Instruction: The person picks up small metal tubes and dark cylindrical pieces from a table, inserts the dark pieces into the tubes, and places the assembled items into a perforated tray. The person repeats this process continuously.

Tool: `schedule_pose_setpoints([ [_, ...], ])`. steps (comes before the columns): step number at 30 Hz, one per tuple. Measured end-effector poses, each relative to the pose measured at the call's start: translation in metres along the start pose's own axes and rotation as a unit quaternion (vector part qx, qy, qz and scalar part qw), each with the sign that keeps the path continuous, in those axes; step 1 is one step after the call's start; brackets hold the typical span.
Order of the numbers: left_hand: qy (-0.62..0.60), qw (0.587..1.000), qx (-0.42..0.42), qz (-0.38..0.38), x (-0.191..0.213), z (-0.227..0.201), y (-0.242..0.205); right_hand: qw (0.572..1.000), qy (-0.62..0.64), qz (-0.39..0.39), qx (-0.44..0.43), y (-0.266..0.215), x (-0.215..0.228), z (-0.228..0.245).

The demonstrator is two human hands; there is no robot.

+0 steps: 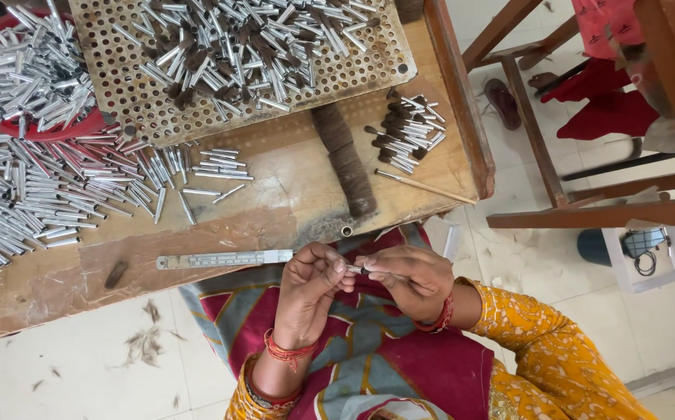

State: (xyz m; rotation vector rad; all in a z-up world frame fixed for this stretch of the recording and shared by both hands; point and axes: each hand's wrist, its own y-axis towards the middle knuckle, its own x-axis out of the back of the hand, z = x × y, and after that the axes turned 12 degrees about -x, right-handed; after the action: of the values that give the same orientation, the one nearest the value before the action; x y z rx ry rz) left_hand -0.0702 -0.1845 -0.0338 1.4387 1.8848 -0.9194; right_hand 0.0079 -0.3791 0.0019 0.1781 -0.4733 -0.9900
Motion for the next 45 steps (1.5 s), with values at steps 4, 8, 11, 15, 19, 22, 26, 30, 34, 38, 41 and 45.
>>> schedule_pose_setpoints([
  [4,-0.001,1.0,0.003,-0.002,-0.001,-0.001,0.0,1.0,-0.009,0.01,-0.016,0.002,0.0,0.002],
  [8,-0.008,1.0,0.005,0.001,-0.001,-0.001,-0.001,1.0,-0.003,0.0,0.001,0.003,-0.003,0.002],
  [11,-0.015,1.0,0.007,0.002,0.0,-0.001,-0.002,1.0,0.007,-0.007,0.004,0.002,-0.005,0.0],
  [15,-0.027,0.999,0.016,0.002,0.001,-0.001,-0.002,1.0,0.018,-0.008,0.007,0.004,-0.006,0.001],
  [19,-0.012,1.0,0.025,-0.001,0.003,-0.003,-0.002,1.0,-0.003,0.017,0.02,0.015,0.001,0.014],
  [22,0.036,0.999,-0.027,-0.011,0.002,-0.005,-0.001,0.994,-0.096,0.037,0.044,0.023,0.003,0.025],
  [26,0.12,0.985,-0.11,-0.053,0.002,-0.004,0.001,0.991,-0.112,0.06,-0.045,0.029,0.005,0.029],
  [30,0.125,0.984,-0.118,-0.048,0.006,0.0,0.0,0.987,-0.111,0.078,-0.084,0.032,0.006,0.031],
  [34,0.115,0.985,-0.121,-0.041,0.007,0.004,-0.002,0.987,-0.133,0.044,-0.079,0.03,0.005,0.032],
  [38,0.107,0.986,-0.117,-0.05,0.003,0.001,-0.002,0.988,-0.115,0.078,-0.074,0.029,0.008,0.03],
  [41,0.105,0.986,-0.118,-0.044,0.003,0.001,-0.002,0.986,-0.1,0.098,-0.086,0.03,0.009,0.032],
  [45,0.107,0.987,-0.121,-0.023,0.006,0.003,-0.003,0.984,-0.114,0.083,-0.105,0.031,0.008,0.038],
])
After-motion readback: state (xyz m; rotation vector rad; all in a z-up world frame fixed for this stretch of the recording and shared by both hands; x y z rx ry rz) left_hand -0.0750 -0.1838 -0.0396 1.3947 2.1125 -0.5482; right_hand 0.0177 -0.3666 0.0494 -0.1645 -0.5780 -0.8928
